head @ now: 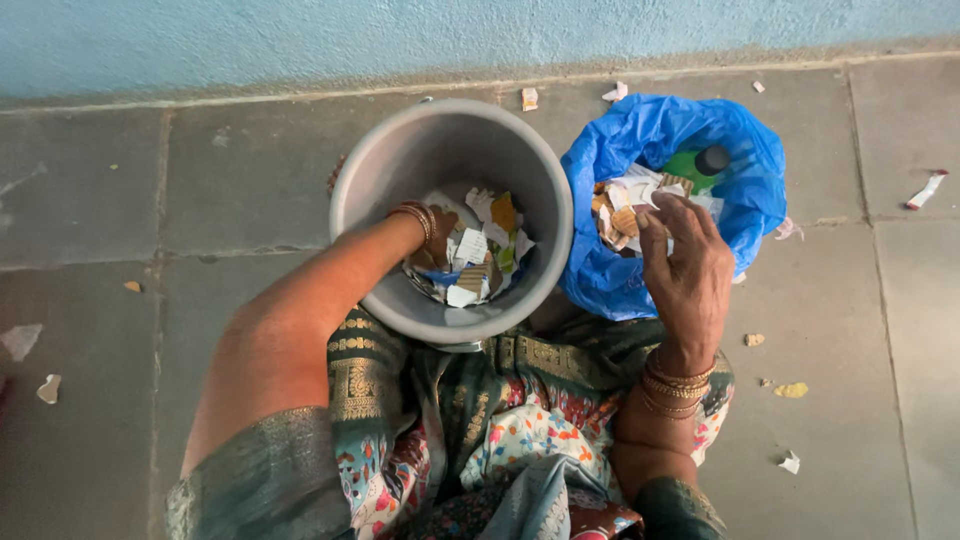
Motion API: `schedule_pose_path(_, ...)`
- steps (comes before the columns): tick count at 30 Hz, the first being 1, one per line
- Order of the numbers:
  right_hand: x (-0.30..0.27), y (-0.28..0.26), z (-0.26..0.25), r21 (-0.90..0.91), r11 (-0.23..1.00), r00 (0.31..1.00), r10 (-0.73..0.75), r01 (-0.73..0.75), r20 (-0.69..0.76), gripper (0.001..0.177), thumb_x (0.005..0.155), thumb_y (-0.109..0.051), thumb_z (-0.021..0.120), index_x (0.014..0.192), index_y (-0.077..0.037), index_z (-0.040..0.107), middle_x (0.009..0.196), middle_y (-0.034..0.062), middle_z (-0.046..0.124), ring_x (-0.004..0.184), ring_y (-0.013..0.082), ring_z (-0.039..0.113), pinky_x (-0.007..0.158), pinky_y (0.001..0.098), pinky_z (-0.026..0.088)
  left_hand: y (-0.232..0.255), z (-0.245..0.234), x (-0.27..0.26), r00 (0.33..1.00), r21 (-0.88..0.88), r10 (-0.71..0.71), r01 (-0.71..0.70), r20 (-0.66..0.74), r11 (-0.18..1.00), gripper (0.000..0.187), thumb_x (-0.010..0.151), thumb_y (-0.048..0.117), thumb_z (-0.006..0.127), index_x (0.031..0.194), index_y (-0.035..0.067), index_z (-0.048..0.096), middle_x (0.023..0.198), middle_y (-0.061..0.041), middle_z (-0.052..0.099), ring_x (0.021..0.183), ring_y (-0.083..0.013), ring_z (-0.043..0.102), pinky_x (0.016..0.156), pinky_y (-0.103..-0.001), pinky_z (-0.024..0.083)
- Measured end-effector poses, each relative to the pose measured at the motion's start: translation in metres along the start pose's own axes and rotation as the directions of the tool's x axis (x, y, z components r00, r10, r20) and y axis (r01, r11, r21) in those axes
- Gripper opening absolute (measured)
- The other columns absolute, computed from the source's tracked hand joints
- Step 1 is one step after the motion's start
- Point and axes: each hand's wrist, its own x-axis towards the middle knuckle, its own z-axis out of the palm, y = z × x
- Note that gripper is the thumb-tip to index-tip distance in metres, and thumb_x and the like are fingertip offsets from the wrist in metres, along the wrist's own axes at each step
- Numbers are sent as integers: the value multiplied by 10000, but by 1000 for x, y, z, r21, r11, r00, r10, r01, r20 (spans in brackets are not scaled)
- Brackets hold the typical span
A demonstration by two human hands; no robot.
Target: The person sits on a tiled floor and sorts small pieces of paper and packaging waste from a grey bucket into a blue plastic bag. The person handles items one at a time, unfolding and separating them before placing them into the bag.
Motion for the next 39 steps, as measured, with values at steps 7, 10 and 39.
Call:
schedule_pose_path(7,0,-1,3,-4,1000,1000,-17,17,16,231,1019,-102,698,1217,16,706,1174,195,721,1025,337,724,857,395,558,16,2,-6,997,83,-9,3,82,997,1013,550,417,943,1429,129,530,1396,-155,655,1250,-339,654,1019,-477,546)
schedule_pose_path(10,1,-1,4,-2,1000,1000,-14,14,19,226,1024,-94,691,1220,18,703,1156,188,729,1028,329,729,862,390,561,16,2,1,992,121,62,-49,-107,991,1044,545,408,977,1429,128,497,1415,-199,557,1298,-382,545,1059,-485,479)
schedule_pose_path(39,5,8,9,-3,1000,998,14,-14,56,229,1006,-94,680,1212,5,694,1135,172,731,986,297,743,829,375,566,63,-6,-59,949,442,98,-230,301,867,569,824,419,711,1345,197,667,1412,-117,588,1321,-310,536,1038,-454,516)
